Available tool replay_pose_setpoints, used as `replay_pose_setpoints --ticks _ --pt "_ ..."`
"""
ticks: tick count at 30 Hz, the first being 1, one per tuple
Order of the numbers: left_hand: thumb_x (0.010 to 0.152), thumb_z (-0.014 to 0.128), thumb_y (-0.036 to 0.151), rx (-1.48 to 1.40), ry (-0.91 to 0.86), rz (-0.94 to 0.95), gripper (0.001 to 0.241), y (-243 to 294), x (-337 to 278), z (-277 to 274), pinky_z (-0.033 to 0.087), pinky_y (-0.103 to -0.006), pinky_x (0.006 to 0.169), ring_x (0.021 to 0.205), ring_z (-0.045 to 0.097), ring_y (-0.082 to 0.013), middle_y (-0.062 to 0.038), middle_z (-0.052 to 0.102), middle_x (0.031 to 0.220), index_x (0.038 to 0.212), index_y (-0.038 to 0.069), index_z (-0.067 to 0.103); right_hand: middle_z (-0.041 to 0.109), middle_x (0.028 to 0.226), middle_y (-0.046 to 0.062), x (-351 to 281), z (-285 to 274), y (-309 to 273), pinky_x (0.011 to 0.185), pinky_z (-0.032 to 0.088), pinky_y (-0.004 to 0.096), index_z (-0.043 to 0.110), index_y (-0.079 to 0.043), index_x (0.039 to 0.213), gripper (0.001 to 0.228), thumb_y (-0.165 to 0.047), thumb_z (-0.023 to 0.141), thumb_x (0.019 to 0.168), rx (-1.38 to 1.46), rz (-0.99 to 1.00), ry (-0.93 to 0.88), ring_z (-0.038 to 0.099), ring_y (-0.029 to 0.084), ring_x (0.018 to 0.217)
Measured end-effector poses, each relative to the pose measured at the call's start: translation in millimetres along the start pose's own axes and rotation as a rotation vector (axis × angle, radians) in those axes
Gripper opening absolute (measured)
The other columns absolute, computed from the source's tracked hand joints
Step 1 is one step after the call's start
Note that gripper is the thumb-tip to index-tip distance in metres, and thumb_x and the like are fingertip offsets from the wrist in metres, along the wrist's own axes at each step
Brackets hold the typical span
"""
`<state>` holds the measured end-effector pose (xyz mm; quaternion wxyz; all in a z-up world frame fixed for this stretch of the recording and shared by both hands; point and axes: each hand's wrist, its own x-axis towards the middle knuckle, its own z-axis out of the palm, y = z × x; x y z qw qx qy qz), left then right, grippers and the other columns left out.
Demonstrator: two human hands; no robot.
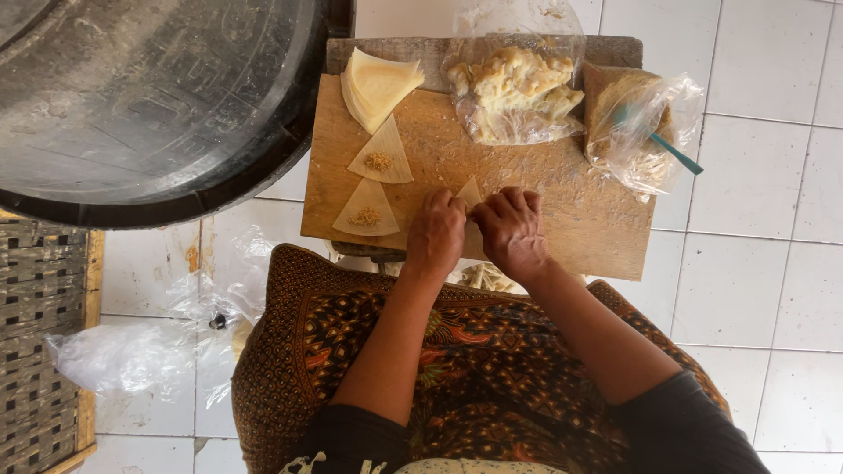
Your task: The person folds triangular pastry skins over filling on a wooden board by hand and adds filling using a spoon.
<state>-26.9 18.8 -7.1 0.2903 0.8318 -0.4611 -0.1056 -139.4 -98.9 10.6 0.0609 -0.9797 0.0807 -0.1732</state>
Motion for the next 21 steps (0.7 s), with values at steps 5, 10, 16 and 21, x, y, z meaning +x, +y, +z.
replay_pose_setpoints --ticks 5,10,16,21 --pt "0.085 0.069 0.000 0.017 0.026 0.050 0.009 5.7 2.8 1.8 0.054 -0.0407 0.094 0.104 0.063 -0.0331 -0.020 0.069 0.104 0.091 -0.005 0.072 0.069 0.077 0.005 9.3 8.5 12.2 0.082 0.040 0.040 0.074 -0.011 0.084 0.005 -0.013 0.077 0.087 0.044 0.146 -0.145 0.059 0.021 0.077" --pt "0.090 0.067 0.000 0.080 -0.023 0.039 0.010 9.3 2.5 7.4 0.054 -0.0358 0.091 0.099 0.063 -0.0281 -0.019 0.072 0.102 0.097 -0.004 0.074 0.071 0.089 0.005 32.4 9.2 63.3 0.080 0.036 0.038 0.076 -0.014 0.099 0.009 -0.009 0.074 0.093 0.089 0.220 -0.022 0.056 0.019 0.077" --pt "0.089 0.068 0.005 0.185 -0.020 0.040 0.013 17.5 -1.3 4.1 0.052 -0.0392 0.087 0.100 0.060 -0.0282 -0.016 0.072 0.101 0.096 -0.003 0.075 0.059 0.119 0.011 58.6 7.2 81.4 0.094 0.037 0.046 0.063 -0.023 0.149 0.076 0.008 0.058 0.079 -0.323 0.183 -0.148 0.050 0.027 0.108" --pt "0.088 0.068 0.005 0.184 -0.073 0.006 0.016 22.5 -7.7 -0.2 0.051 -0.0398 0.083 0.103 0.058 -0.0269 -0.012 0.070 0.104 0.100 -0.002 0.075 0.056 0.111 0.010 67.9 14.6 79.2 0.094 0.036 0.049 0.062 -0.020 0.149 0.069 0.005 0.060 0.085 -0.301 0.200 -0.269 0.049 0.027 0.107"
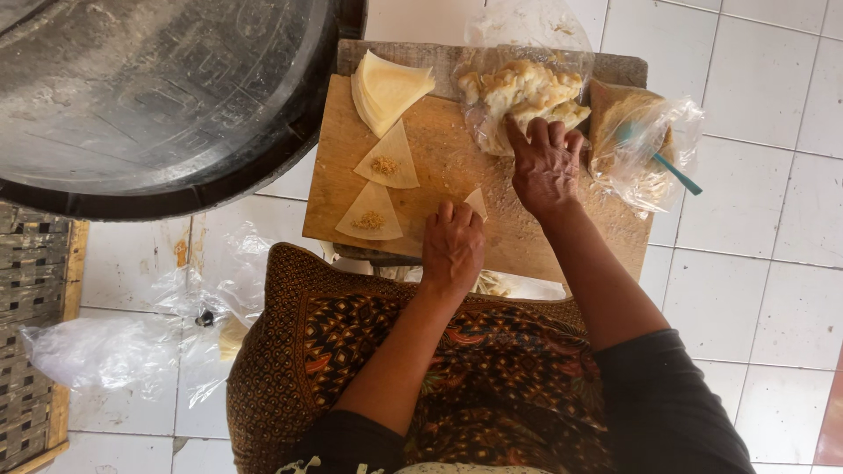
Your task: The person folds triangular pastry skins over filling on a wooden board by hand and adds filling using a spoon.
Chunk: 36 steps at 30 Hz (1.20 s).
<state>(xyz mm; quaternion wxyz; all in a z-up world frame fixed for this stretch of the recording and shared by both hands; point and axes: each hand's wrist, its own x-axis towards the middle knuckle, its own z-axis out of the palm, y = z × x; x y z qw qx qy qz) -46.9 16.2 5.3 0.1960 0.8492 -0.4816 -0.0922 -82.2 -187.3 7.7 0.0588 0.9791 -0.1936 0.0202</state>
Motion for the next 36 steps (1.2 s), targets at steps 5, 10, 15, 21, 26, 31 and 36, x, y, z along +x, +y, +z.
replay_pose_setpoints --ticks 5,10,15,21,26,31,36 --pt "0.086 0.069 0.008 0.014 0.062 0.009 0.020 1.4 -3.1 -6.7 0.051 -0.0408 0.085 0.099 0.058 -0.0269 -0.013 0.069 0.106 0.102 -0.003 0.075 0.065 0.115 0.009 -20.6 -0.6 15.5 0.098 0.040 0.043 0.075 -0.020 0.115 0.037 0.006 0.060 0.092 0.060 -0.028 0.093 0.055 0.024 0.111" --pt "0.088 0.069 0.009 -0.014 0.039 -0.015 0.022 2.9 -6.5 -12.6 0.051 -0.0414 0.087 0.101 0.058 -0.0273 -0.012 0.068 0.110 0.106 -0.002 0.074 0.068 0.115 0.010 -67.2 -0.3 -23.2 0.093 0.043 0.038 0.078 -0.022 0.120 0.059 0.019 0.048 0.088 0.393 -0.084 0.103 0.057 0.026 0.107" --pt "0.085 0.069 0.009 -0.053 0.082 -0.030 0.025 3.6 -7.3 -14.1 0.050 -0.0425 0.087 0.102 0.059 -0.0285 -0.012 0.068 0.112 0.108 0.000 0.073 0.066 0.113 0.014 -76.0 -6.1 -42.2 0.091 0.040 0.049 0.073 -0.013 0.130 0.062 0.011 0.059 0.074 0.266 -0.142 0.127 0.056 0.031 0.107" --pt "0.090 0.070 0.010 -0.039 0.019 -0.043 0.024 2.4 -7.6 -5.9 0.050 -0.0414 0.091 0.106 0.059 -0.0277 -0.013 0.067 0.116 0.110 -0.002 0.073 0.065 0.120 0.011 -71.2 -5.8 -31.2 0.094 0.039 0.045 0.070 -0.015 0.135 0.060 0.017 0.057 0.086 0.334 -0.020 0.149 0.056 0.029 0.109" --pt "0.089 0.069 0.013 -0.045 0.003 -0.030 0.027 1.6 -5.0 -2.7 0.050 -0.0426 0.088 0.102 0.058 -0.0291 -0.016 0.066 0.116 0.111 -0.002 0.071 0.062 0.123 0.013 -74.3 -6.2 -44.5 0.097 0.034 0.048 0.066 -0.014 0.140 0.068 0.011 0.060 0.078 0.160 -0.188 0.082 0.052 0.030 0.117" --pt "0.087 0.069 0.011 -0.055 0.037 -0.041 0.028 2.5 -7.4 -5.3 0.050 -0.0437 0.089 0.103 0.059 -0.0299 -0.014 0.067 0.113 0.113 0.000 0.071 0.060 0.127 0.011 -79.7 -10.3 -47.5 0.099 0.032 0.047 0.064 -0.009 0.144 0.061 0.000 0.066 0.084 0.068 -0.264 0.000 0.050 0.028 0.120" --pt "0.084 0.070 0.010 -0.018 -0.012 -0.041 0.029 2.1 -2.4 -8.7 0.052 -0.0408 0.083 0.099 0.060 -0.0293 -0.016 0.068 0.113 0.109 -0.003 0.071 0.062 0.120 0.005 -76.4 -13.7 -29.7 0.097 0.034 0.044 0.073 -0.024 0.127 0.051 0.007 0.062 0.088 0.045 -0.278 0.185 0.053 0.023 0.114"
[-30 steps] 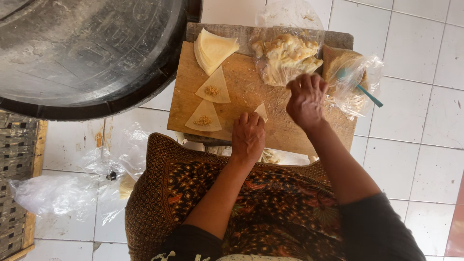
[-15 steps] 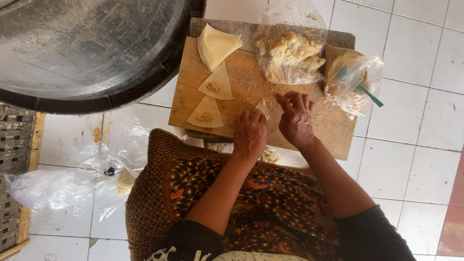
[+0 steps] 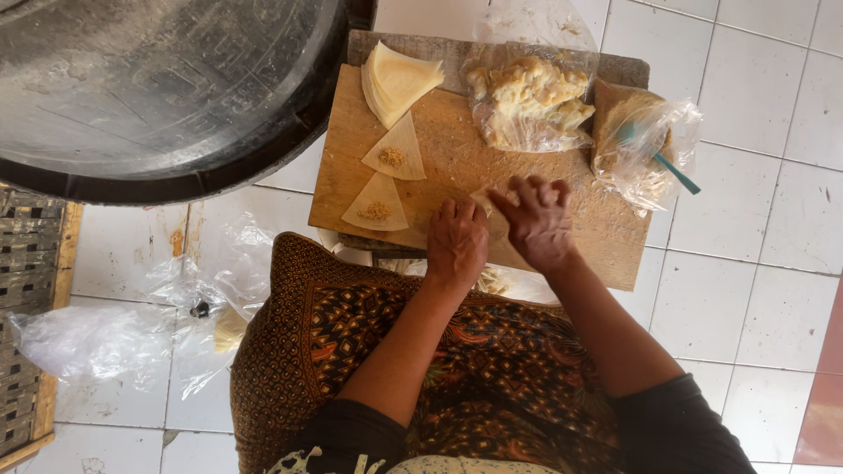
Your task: The person folds triangular pastry skins over filling on a wooden board by hand and adds filling using a spoon.
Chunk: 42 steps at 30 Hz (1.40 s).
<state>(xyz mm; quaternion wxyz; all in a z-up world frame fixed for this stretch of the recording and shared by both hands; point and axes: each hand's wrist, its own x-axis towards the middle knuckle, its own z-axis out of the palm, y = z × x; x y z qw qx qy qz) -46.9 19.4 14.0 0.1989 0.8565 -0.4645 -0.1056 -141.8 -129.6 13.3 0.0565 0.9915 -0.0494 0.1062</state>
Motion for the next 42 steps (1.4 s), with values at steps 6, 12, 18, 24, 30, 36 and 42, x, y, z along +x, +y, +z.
replay_pose_setpoints --ticks 6,12,18,24,30,36,42 --pt "0.087 0.068 0.003 -0.092 0.176 0.004 0.015 -1.2 -3.0 5.1 0.053 -0.0396 0.084 0.100 0.061 -0.0283 -0.014 0.070 0.105 0.100 0.000 0.075 0.067 0.112 0.008 12.7 11.4 -4.4 0.094 0.036 0.042 0.080 -0.021 0.118 0.054 0.013 0.057 0.083 0.194 0.090 0.125 0.056 0.025 0.107" --pt "0.093 0.069 0.004 -0.075 0.141 -0.019 0.009 -7.6 7.9 13.9 0.055 -0.0351 0.077 0.094 0.059 -0.0260 -0.015 0.072 0.110 0.085 0.000 0.072 0.068 0.111 0.007 6.6 6.4 5.7 0.093 0.039 0.040 0.078 -0.024 0.108 0.050 0.013 0.057 0.082 0.181 0.083 0.127 0.056 0.024 0.109" --pt "0.096 0.064 0.002 -0.073 0.094 0.012 0.010 -14.3 15.3 23.1 0.057 -0.0360 0.079 0.095 0.063 -0.0271 -0.018 0.072 0.105 0.093 -0.002 0.074 0.066 0.112 0.011 -3.4 -8.5 19.3 0.094 0.041 0.042 0.074 -0.012 0.101 0.045 0.015 0.052 0.072 0.449 0.298 0.060 0.057 0.027 0.108" --pt "0.087 0.066 0.000 -0.196 0.051 -0.039 0.014 -19.2 19.9 22.4 0.059 -0.0367 0.079 0.100 0.067 -0.0297 -0.021 0.073 0.114 0.077 0.005 0.074 0.066 0.121 0.015 -6.2 -7.6 -13.9 0.105 0.048 0.042 0.065 -0.002 0.113 0.044 0.017 0.049 0.076 0.716 0.322 0.036 0.063 0.028 0.119" --pt "0.097 0.064 0.006 -0.235 -0.068 -0.171 0.011 -19.7 26.4 14.4 0.057 -0.0414 0.082 0.095 0.066 -0.0293 -0.018 0.073 0.099 0.097 -0.002 0.072 0.069 0.122 0.011 -11.8 -11.3 -41.6 0.112 0.051 0.041 0.059 -0.004 0.122 0.049 0.020 0.044 0.082 0.810 0.367 0.080 0.067 0.026 0.119" --pt "0.090 0.067 0.004 -0.191 0.032 -0.109 0.009 -20.4 17.5 12.5 0.055 -0.0384 0.090 0.104 0.062 -0.0284 -0.016 0.072 0.099 0.090 -0.002 0.074 0.068 0.129 0.016 -14.8 -25.0 -62.7 0.107 0.038 0.048 0.052 -0.004 0.136 0.059 0.016 0.051 0.079 0.666 0.307 0.103 0.057 0.034 0.125" --pt "0.085 0.069 0.005 -0.096 0.204 -0.059 0.027 -14.1 0.5 8.8 0.054 -0.0399 0.090 0.107 0.061 -0.0310 -0.019 0.068 0.113 0.110 -0.005 0.071 0.066 0.131 0.016 -11.0 -32.2 -61.8 0.106 0.032 0.054 0.044 0.000 0.145 0.056 0.004 0.059 0.091 0.549 0.214 0.093 0.054 0.035 0.131"
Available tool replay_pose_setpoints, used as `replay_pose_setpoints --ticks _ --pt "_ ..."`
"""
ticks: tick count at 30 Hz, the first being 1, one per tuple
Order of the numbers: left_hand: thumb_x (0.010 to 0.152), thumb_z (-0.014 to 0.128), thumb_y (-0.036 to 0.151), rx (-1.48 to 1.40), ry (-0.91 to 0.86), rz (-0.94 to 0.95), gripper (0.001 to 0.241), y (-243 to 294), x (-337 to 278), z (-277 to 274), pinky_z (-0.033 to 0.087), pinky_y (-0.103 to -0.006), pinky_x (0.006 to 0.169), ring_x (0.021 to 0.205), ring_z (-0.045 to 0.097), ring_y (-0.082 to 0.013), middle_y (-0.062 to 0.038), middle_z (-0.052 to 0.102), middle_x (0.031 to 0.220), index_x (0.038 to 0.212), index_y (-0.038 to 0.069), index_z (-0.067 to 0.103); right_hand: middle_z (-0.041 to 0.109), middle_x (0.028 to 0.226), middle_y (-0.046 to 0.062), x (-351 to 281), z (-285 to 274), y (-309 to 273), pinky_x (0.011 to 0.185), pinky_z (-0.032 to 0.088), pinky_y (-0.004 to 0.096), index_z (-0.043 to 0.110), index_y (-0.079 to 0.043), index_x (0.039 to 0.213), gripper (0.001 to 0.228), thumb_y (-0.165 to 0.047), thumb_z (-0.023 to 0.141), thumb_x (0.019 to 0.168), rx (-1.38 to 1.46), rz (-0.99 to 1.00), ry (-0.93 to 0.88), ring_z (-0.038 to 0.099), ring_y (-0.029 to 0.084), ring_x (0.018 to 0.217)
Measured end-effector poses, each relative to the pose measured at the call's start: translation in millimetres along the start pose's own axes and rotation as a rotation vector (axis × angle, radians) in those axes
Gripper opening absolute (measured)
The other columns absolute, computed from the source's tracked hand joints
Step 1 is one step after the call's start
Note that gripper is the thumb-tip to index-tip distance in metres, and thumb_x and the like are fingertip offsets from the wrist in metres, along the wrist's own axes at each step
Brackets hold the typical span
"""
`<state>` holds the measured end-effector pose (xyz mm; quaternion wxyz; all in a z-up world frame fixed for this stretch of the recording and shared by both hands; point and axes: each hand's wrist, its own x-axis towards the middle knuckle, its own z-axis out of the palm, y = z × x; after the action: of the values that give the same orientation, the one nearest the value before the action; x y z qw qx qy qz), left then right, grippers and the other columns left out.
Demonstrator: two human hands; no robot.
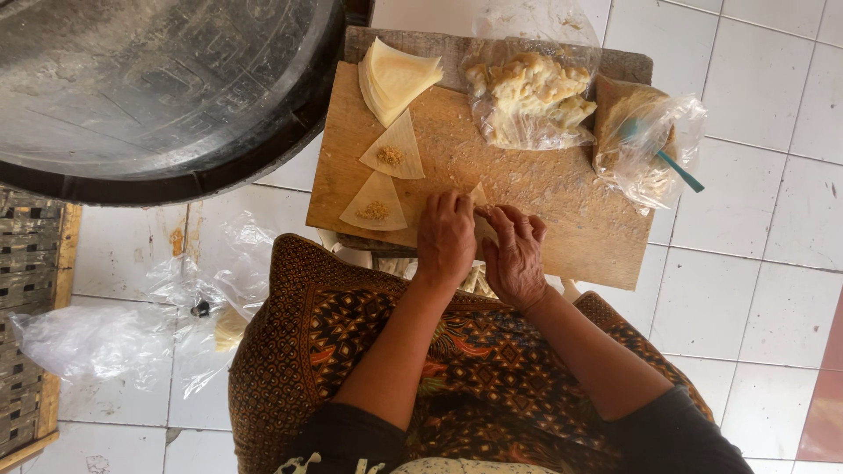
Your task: The person folds triangular pastry skins over filling on a wooden board by hand and adds filling using a spoon.
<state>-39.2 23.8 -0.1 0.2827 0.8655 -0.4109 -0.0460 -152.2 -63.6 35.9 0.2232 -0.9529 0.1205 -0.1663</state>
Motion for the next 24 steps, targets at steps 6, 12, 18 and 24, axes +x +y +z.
replay_pose_setpoints --ticks 6,12,18,24 --pt "0.085 0.069 0.006 0.036 -0.039 -0.006 0.043 6.1 -3.0 -10.6 0.052 -0.0422 0.092 0.109 0.056 -0.0307 -0.016 0.063 0.125 0.127 -0.001 0.067 0.063 0.140 0.017 9.9 0.8 9.9 0.114 0.027 0.054 0.034 0.003 0.156 0.057 -0.009 0.052 0.103 -0.001 -0.007 0.011 0.050 0.035 0.139" --pt "0.082 0.069 0.013 0.048 -0.118 -0.029 0.057 5.9 3.1 -8.3 0.050 -0.0462 0.092 0.111 0.054 -0.0351 -0.020 0.055 0.131 0.136 -0.004 0.058 0.059 0.148 0.014 2.0 0.4 12.4 0.117 0.026 0.050 0.033 -0.005 0.160 0.054 -0.017 0.047 0.109 -0.009 -0.006 -0.007 0.047 0.030 0.142" --pt "0.085 0.066 0.007 -0.011 -0.014 -0.057 0.043 6.3 5.6 -8.7 0.048 -0.0455 0.096 0.114 0.055 -0.0342 -0.018 0.057 0.133 0.128 0.002 0.064 0.062 0.144 0.009 18.6 10.6 25.0 0.117 0.021 0.051 0.027 -0.003 0.161 0.057 -0.033 0.033 0.113 -0.094 -0.016 -0.015 0.045 0.030 0.144" --pt "0.086 0.066 0.003 -0.032 -0.076 -0.085 0.046 -1.9 12.5 -7.5 0.048 -0.0446 0.098 0.113 0.054 -0.0345 -0.017 0.059 0.130 0.132 0.002 0.064 0.065 0.150 0.013 22.4 9.0 35.1 0.123 0.022 0.045 0.032 -0.010 0.164 0.051 -0.031 0.029 0.118 -0.026 -0.004 0.010 0.045 0.029 0.149"
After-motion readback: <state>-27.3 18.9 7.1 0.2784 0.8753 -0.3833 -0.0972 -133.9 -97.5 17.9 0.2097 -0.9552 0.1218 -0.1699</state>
